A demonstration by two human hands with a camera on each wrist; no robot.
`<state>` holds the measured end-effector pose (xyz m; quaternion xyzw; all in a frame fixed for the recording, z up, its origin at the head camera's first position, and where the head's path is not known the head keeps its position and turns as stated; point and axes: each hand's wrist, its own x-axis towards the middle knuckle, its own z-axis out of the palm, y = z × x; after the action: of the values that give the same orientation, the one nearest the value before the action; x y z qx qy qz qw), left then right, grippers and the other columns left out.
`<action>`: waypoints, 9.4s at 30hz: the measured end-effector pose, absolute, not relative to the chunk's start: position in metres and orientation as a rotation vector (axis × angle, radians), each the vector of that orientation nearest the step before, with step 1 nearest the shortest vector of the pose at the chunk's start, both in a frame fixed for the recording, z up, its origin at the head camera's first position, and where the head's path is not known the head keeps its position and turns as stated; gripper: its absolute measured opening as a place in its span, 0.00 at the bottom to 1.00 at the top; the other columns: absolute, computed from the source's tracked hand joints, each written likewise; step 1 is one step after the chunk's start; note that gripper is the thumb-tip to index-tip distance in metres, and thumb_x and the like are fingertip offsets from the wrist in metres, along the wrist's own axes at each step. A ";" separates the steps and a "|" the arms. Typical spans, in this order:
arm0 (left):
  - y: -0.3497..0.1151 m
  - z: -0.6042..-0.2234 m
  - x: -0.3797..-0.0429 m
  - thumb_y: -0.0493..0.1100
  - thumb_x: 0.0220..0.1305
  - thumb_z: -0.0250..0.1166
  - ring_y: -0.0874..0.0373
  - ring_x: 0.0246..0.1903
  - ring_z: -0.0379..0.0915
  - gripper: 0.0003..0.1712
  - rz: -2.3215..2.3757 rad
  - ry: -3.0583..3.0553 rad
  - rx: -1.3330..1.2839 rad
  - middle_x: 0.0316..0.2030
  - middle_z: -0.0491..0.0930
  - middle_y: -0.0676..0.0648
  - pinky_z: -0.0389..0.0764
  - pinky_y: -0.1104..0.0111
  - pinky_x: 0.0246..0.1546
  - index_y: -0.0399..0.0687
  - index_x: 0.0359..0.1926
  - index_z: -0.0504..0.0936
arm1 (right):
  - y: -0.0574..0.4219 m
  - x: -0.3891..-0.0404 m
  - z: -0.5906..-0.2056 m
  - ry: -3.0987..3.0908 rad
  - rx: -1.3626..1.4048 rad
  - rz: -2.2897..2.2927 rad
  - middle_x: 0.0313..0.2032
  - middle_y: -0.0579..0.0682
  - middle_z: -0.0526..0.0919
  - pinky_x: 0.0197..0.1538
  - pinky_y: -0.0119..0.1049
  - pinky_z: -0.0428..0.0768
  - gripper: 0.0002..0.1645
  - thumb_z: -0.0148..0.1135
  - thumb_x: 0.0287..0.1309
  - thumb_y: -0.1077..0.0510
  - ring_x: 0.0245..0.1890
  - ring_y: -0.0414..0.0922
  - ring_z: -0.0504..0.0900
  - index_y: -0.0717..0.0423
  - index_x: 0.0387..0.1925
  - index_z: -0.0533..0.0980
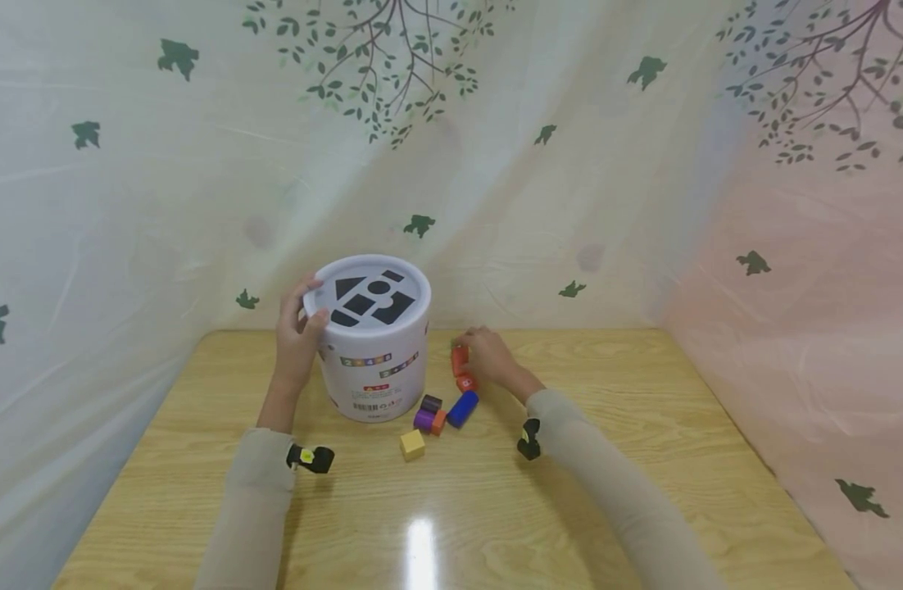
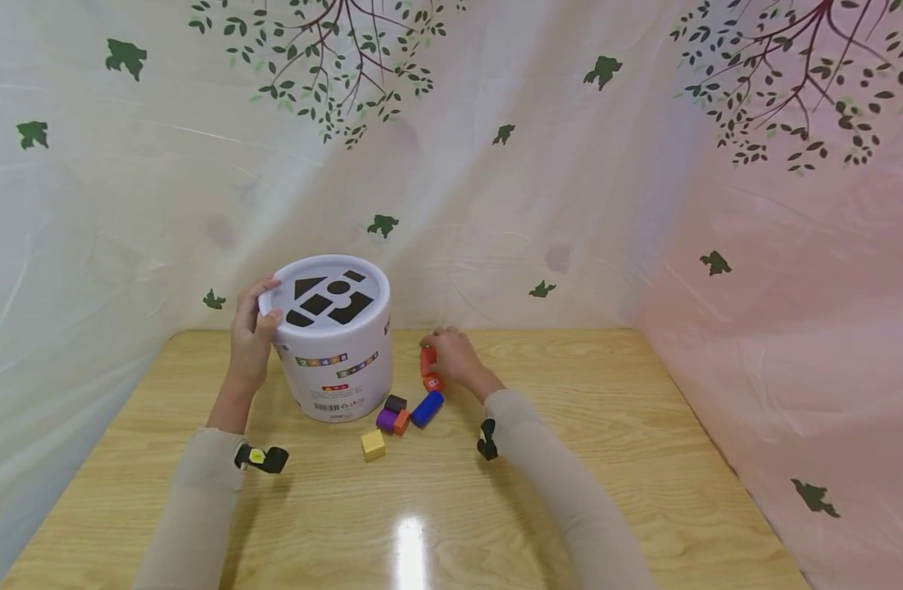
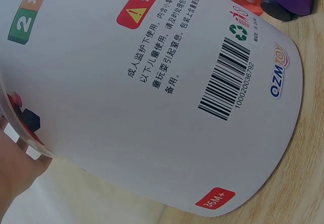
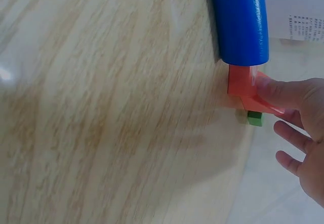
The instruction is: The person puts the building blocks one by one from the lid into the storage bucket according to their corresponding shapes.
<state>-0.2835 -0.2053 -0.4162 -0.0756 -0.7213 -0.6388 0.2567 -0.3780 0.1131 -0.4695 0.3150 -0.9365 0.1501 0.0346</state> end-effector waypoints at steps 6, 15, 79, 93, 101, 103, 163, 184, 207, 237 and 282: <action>-0.205 -0.416 -0.284 0.46 0.66 0.55 0.51 0.74 0.56 0.33 -1.747 -1.945 -0.215 0.77 0.57 0.50 0.62 0.46 0.77 0.48 0.72 0.68 | 0.113 -0.377 -0.471 -2.880 0.968 0.428 0.49 0.56 0.85 0.58 0.52 0.79 0.24 0.77 0.49 0.62 0.51 0.55 0.80 0.57 0.51 0.84; -0.204 -0.416 -0.283 0.47 0.66 0.56 0.50 0.74 0.56 0.33 -1.737 -1.944 -0.207 0.77 0.57 0.47 0.60 0.45 0.77 0.48 0.72 0.69 | 0.115 -0.373 -0.471 -2.853 0.978 0.433 0.43 0.51 0.89 0.58 0.51 0.78 0.18 0.76 0.49 0.65 0.46 0.52 0.80 0.55 0.44 0.83; -0.205 -0.417 -0.281 0.47 0.66 0.56 0.50 0.74 0.55 0.34 -1.738 -1.963 -0.209 0.77 0.56 0.51 0.62 0.44 0.76 0.49 0.73 0.67 | 0.020 -0.368 -0.315 -2.395 0.765 1.819 0.48 0.55 0.88 0.54 0.35 0.82 0.20 0.74 0.56 0.61 0.48 0.46 0.84 0.58 0.51 0.83; -0.207 -0.417 -0.282 0.48 0.67 0.56 0.49 0.76 0.51 0.33 -1.726 -1.984 -0.207 0.78 0.55 0.50 0.57 0.42 0.77 0.50 0.73 0.66 | -0.020 -0.362 -0.311 -2.468 0.950 1.524 0.48 0.54 0.88 0.53 0.31 0.83 0.18 0.74 0.55 0.61 0.49 0.46 0.85 0.59 0.49 0.84; -0.202 -0.406 -0.274 0.46 0.66 0.55 0.43 0.78 0.47 0.35 -1.755 -1.993 -0.187 0.79 0.52 0.42 0.53 0.41 0.78 0.42 0.73 0.64 | -0.034 -0.360 -0.312 -2.438 0.971 1.480 0.47 0.54 0.89 0.52 0.29 0.84 0.17 0.73 0.56 0.61 0.48 0.46 0.86 0.59 0.48 0.84; -0.202 -0.408 -0.275 0.47 0.66 0.55 0.45 0.78 0.47 0.35 -1.757 -1.992 -0.184 0.78 0.52 0.43 0.52 0.41 0.78 0.42 0.73 0.65 | -0.037 -0.360 -0.314 -2.444 0.972 1.473 0.47 0.53 0.89 0.52 0.29 0.84 0.17 0.73 0.56 0.61 0.48 0.46 0.86 0.58 0.48 0.85; -0.204 -0.415 -0.280 0.46 0.66 0.54 0.46 0.73 0.56 0.35 -1.765 -1.951 -0.204 0.77 0.54 0.46 0.61 0.43 0.76 0.46 0.73 0.65 | -0.023 -0.364 -0.321 -2.647 1.068 1.191 0.50 0.54 0.87 0.51 0.29 0.83 0.16 0.64 0.66 0.58 0.50 0.46 0.84 0.57 0.54 0.82; -0.204 -0.417 -0.283 0.46 0.66 0.55 0.49 0.74 0.57 0.33 -1.776 -1.926 -0.204 0.77 0.57 0.50 0.64 0.45 0.75 0.48 0.72 0.68 | 0.022 -0.357 -0.329 -2.316 0.918 1.279 0.50 0.54 0.86 0.59 0.44 0.80 0.15 0.64 0.66 0.58 0.54 0.48 0.79 0.57 0.52 0.82; -0.204 -0.418 -0.284 0.48 0.66 0.55 0.51 0.72 0.59 0.33 -1.751 -1.940 -0.217 0.76 0.57 0.52 0.67 0.45 0.74 0.50 0.72 0.68 | 0.088 -0.312 -0.415 -2.477 1.126 1.131 0.45 0.55 0.87 0.52 0.46 0.84 0.15 0.66 0.63 0.58 0.47 0.51 0.83 0.61 0.49 0.81; -0.203 -0.416 -0.281 0.46 0.66 0.54 0.48 0.76 0.54 0.35 -1.775 -1.961 -0.179 0.78 0.53 0.47 0.63 0.46 0.76 0.44 0.73 0.65 | 0.084 -0.266 -0.467 -2.511 1.739 0.286 0.50 0.43 0.84 0.63 0.40 0.75 0.23 0.73 0.51 0.44 0.55 0.42 0.76 0.46 0.49 0.82; -0.203 -0.415 -0.281 0.48 0.68 0.54 0.53 0.71 0.61 0.32 -1.758 -1.948 -0.168 0.76 0.57 0.54 0.72 0.47 0.71 0.52 0.73 0.68 | 0.091 -0.289 -0.438 -2.489 1.608 0.403 0.47 0.47 0.87 0.62 0.44 0.77 0.22 0.75 0.48 0.52 0.51 0.45 0.77 0.52 0.47 0.84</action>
<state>-0.2813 -0.2029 -0.4153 -0.0618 -0.7167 -0.6467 0.2534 -0.2888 0.0905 -0.4382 0.5362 -0.8299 0.1343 0.0757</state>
